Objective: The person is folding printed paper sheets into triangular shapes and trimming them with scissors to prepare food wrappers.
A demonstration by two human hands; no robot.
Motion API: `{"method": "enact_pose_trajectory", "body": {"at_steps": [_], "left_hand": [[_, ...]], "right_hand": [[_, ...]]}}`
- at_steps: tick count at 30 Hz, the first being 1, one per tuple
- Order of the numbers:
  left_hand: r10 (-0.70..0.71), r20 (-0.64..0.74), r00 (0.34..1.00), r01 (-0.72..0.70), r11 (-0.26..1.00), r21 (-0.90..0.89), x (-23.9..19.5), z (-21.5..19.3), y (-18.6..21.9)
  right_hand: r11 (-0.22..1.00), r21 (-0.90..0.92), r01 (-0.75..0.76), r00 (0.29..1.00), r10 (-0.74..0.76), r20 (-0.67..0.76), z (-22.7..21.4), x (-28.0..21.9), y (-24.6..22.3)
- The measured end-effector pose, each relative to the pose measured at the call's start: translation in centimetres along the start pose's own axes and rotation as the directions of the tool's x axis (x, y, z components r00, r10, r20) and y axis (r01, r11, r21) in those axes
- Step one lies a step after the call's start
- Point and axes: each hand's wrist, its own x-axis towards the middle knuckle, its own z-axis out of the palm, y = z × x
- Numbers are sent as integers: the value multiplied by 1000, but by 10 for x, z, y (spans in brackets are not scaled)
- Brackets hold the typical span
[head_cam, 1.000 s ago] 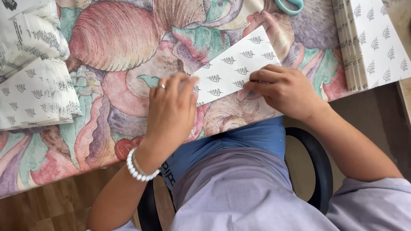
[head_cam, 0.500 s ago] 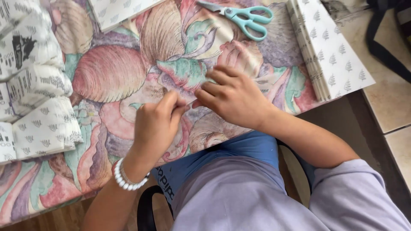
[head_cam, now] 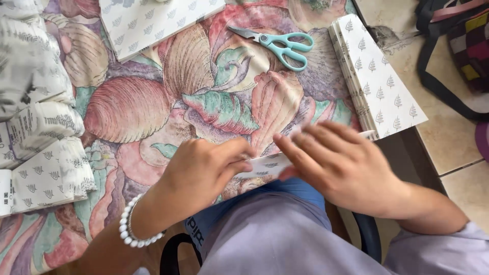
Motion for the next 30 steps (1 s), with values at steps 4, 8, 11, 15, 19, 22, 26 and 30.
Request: {"method": "enact_pose_trajectory", "body": {"at_steps": [4,8,11,15,19,22,26,30], "left_hand": [[51,7,999,-52,996,75,17,-1,-8],[24,96,995,-23,1000,-6,25,-10,-23],[-168,64,984,174,979,-103,27,-41,-46],[-290,-468,834,374,923,93,29,-70,-120],[7,-632,775,317,861,398,39,-61,-230],[-139,-548,825,418,803,425,40,-51,-268],[-8,-541,841,355,764,539,34,-42,-297],[114,-609,785,298,793,531,38,-46,-289]], "right_hand": [[983,171,-72,996,63,57,0,-7,19],[938,260,-230,964,184,191,-4,-33,51],[866,41,-499,821,456,343,20,-99,104],[533,28,-846,502,776,383,53,-126,172],[143,-69,-987,74,797,600,79,-78,162],[606,-186,-773,591,795,133,103,-73,152],[852,222,-475,862,501,-77,107,70,99],[874,487,0,980,98,-175,189,205,60]]}}
